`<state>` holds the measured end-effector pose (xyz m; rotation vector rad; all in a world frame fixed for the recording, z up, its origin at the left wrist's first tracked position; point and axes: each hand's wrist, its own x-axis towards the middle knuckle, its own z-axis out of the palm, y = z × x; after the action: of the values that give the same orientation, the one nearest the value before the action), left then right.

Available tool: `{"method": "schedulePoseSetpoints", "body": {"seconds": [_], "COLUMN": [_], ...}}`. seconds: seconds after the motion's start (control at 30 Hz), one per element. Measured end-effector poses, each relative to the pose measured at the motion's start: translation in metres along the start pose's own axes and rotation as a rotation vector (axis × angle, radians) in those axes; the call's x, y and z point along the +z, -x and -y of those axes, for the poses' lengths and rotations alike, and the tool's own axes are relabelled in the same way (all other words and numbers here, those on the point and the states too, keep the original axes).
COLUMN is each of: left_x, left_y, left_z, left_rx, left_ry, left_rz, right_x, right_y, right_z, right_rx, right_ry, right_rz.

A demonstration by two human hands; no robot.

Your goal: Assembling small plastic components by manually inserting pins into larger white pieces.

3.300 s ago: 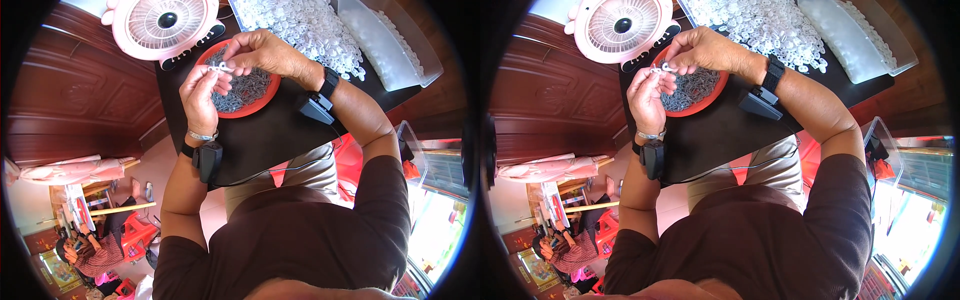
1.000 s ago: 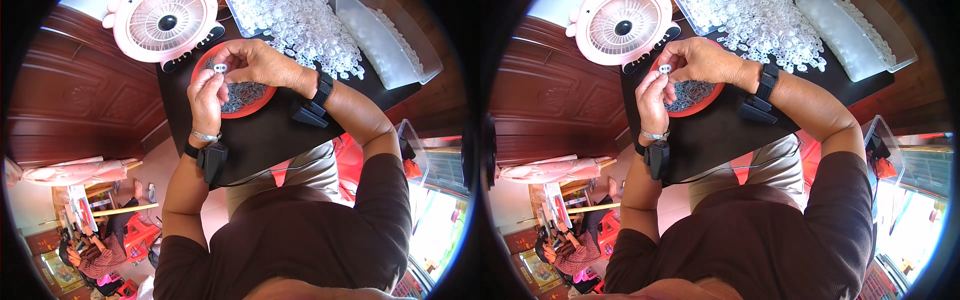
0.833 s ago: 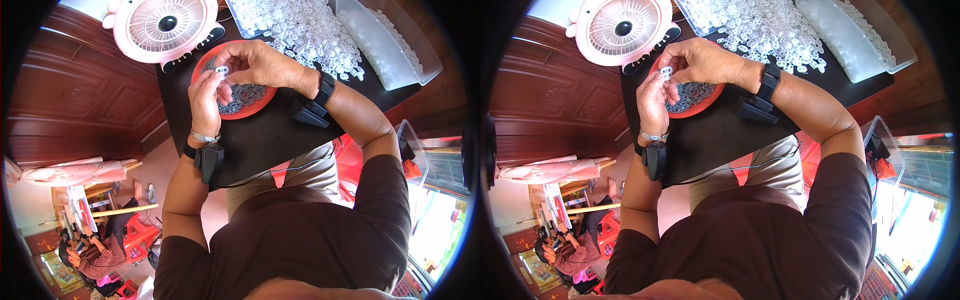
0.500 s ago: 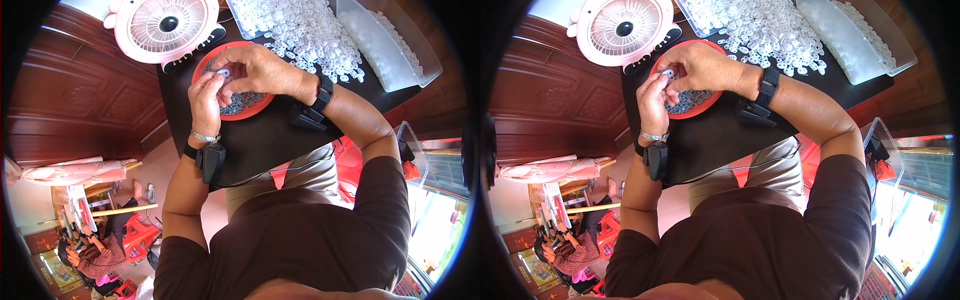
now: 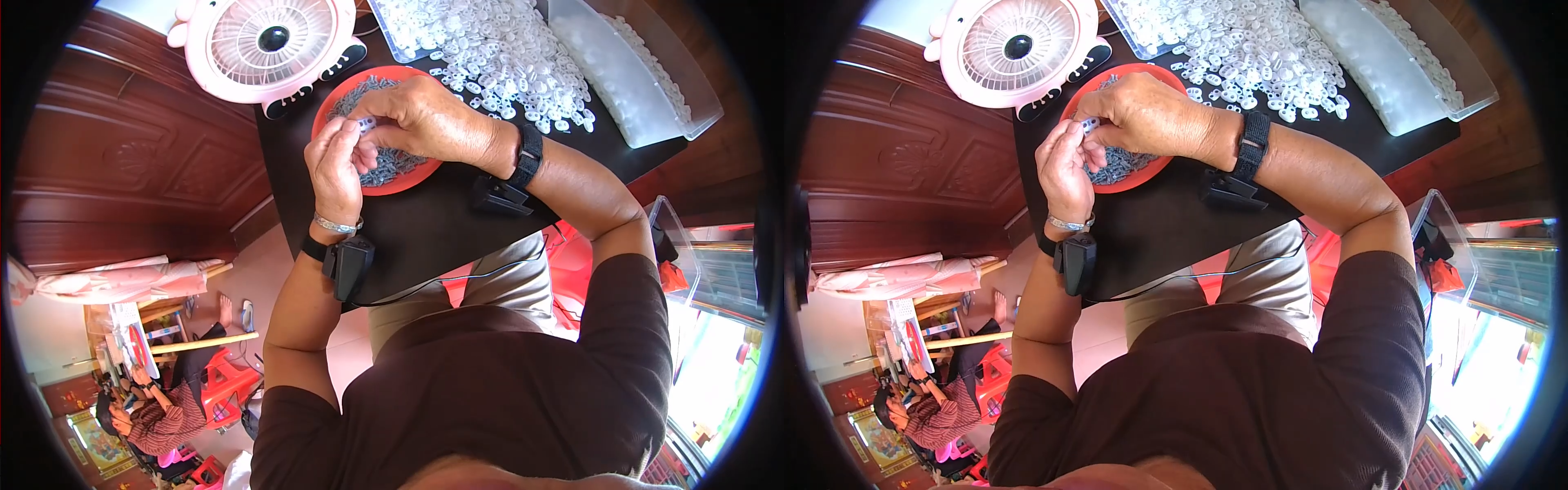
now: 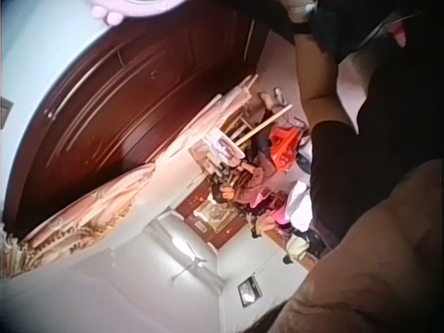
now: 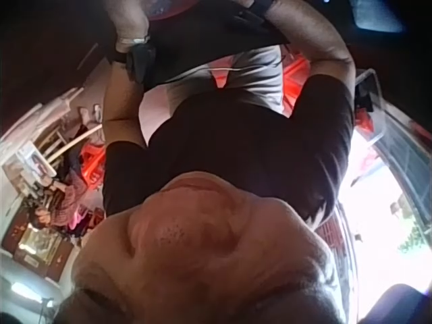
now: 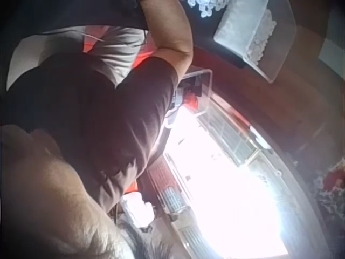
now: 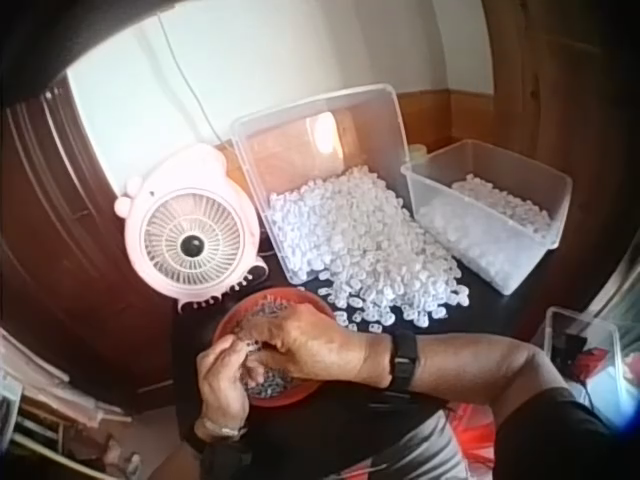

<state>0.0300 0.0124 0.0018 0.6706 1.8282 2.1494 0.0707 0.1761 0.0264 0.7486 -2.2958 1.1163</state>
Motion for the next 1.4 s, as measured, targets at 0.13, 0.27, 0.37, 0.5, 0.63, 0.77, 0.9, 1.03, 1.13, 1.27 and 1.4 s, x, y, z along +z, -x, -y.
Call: {"method": "schedulePoseSetpoints", "body": {"seconds": [0.13,0.27,0.37,0.5,0.63,0.77,0.9,1.03,1.13,1.27,1.4], "left_x": [0.001,0.006,0.009,0.005,0.005,0.004,0.003,0.007,0.005,0.008,0.011], "left_y": [0.003,0.006,0.008,0.006,0.004,0.003,0.002,0.003,0.005,0.011,0.014], "left_z": [-0.005,-0.006,-0.007,-0.004,0.001,0.002,0.000,-0.004,-0.006,-0.009,-0.015], "left_rx": [0.020,0.056,0.072,0.080,0.095,0.079,0.060,0.060,0.052,0.120,0.132], "left_ry": [-0.057,-0.077,-0.052,-0.022,0.008,-0.012,-0.027,-0.039,-0.015,-0.064,-0.050], "left_rz": [0.018,0.000,-0.056,-0.033,-0.029,-0.020,-0.039,-0.028,-0.002,-0.008,-0.024], "right_x": [-0.001,-0.001,0.001,0.001,-0.001,-0.001,-0.004,-0.005,-0.006,-0.003,0.000], "right_y": [0.000,0.000,0.001,0.001,-0.001,-0.002,-0.001,-0.002,-0.002,-0.001,0.002], "right_z": [0.002,0.003,0.003,0.003,-0.001,-0.001,0.004,0.003,0.007,0.007,0.006], "right_rx": [-0.014,-0.058,-0.084,-0.080,-0.065,-0.062,0.068,0.033,0.034,-0.027,-0.108], "right_ry": [-0.002,-0.001,0.030,0.039,0.069,0.072,0.044,0.010,0.010,0.016,0.090], "right_rz": [0.004,-0.028,-0.045,-0.054,-0.007,-0.028,0.000,-0.009,0.019,-0.019,-0.051]}}
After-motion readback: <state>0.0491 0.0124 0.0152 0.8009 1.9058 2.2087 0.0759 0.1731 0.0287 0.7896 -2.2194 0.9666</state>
